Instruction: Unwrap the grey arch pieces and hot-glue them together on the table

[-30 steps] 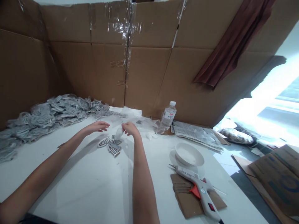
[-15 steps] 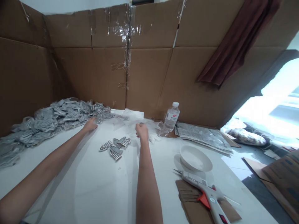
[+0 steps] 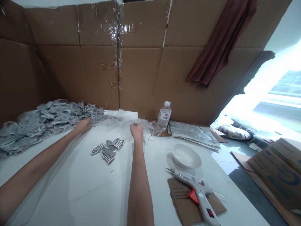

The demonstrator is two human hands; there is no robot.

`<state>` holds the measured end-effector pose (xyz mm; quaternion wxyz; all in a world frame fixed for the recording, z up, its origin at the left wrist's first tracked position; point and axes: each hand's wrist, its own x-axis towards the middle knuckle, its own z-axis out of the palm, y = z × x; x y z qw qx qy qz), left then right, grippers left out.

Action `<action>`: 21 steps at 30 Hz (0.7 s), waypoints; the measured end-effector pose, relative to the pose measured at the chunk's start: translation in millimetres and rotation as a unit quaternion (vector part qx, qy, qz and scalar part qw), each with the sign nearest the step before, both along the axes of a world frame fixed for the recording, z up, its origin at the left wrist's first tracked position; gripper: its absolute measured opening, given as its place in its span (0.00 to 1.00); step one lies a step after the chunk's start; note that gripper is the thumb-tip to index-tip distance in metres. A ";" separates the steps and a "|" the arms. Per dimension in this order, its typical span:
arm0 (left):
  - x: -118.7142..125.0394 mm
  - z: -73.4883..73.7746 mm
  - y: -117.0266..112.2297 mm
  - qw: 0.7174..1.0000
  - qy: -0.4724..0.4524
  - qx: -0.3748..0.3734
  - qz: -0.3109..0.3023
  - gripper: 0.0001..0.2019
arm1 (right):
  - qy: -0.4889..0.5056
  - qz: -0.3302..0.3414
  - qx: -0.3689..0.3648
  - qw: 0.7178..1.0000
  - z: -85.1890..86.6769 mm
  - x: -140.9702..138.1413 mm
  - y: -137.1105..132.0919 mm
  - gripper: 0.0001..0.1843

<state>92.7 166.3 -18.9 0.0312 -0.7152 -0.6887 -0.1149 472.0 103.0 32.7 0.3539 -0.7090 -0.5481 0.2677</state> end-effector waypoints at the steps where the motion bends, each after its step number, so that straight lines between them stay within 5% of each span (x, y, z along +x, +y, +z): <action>1: 0.0 0.8 -5.4 1.000 0.000 -0.004 -0.005 0.21 | 0.008 -0.001 -0.004 1.000 1.0 -2.3 -0.6 0.26; 10: 19.8 12.4 -56.8 0.993 -0.089 -0.039 -0.069 0.10 | 0.066 0.059 -0.024 0.996 13.2 -29.0 -7.1 0.25; 18: 54.8 26.8 -85.4 0.946 -0.208 -0.154 -0.193 0.14 | 0.078 0.091 -0.043 0.992 13.7 -34.8 -9.3 0.22; 21: 57.6 30.1 -83.7 0.940 -0.229 -0.191 -0.168 0.20 | 0.075 0.095 -0.052 0.991 14.4 -35.1 -11.2 0.21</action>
